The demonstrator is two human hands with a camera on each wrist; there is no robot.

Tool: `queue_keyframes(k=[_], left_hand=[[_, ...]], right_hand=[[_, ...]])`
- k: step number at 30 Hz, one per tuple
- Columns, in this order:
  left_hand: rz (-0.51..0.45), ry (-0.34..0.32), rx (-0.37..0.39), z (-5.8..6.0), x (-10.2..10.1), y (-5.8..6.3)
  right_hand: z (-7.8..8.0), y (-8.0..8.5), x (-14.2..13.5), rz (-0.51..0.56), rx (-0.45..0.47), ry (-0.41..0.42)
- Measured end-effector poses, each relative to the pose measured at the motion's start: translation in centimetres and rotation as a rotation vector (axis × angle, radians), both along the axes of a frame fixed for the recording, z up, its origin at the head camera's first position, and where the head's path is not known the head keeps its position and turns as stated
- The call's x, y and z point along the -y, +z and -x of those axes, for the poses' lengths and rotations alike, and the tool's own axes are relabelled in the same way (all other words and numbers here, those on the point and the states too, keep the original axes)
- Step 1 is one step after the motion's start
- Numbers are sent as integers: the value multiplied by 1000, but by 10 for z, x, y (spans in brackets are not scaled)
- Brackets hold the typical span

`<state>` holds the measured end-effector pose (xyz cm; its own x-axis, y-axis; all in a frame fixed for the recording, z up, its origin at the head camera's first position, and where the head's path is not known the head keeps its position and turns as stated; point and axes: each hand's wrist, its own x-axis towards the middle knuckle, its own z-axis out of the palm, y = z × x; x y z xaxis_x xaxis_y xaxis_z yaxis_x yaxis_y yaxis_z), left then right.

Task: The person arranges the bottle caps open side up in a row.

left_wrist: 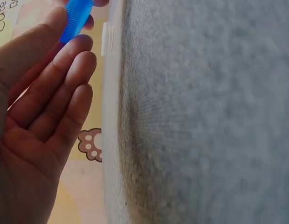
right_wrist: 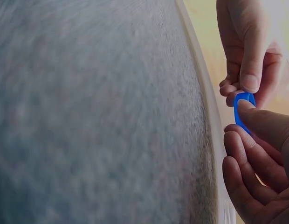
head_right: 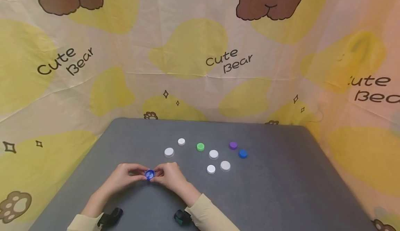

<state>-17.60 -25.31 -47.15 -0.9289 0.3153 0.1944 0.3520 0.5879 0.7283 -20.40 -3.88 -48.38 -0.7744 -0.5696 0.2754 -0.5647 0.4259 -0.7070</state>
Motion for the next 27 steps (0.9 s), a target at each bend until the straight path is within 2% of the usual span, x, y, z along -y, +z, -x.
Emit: queue_keyframes(k=[9, 16, 27], left_hand=[[31, -13, 48, 1, 12, -4], [35, -27, 109, 1, 20, -5], [84, -42, 109, 1, 27, -2]], right_hand=[[-2, 2, 8, -41, 8, 9], [-3, 0, 15, -70, -25, -1], [-4, 0, 25, -94, -4, -3]])
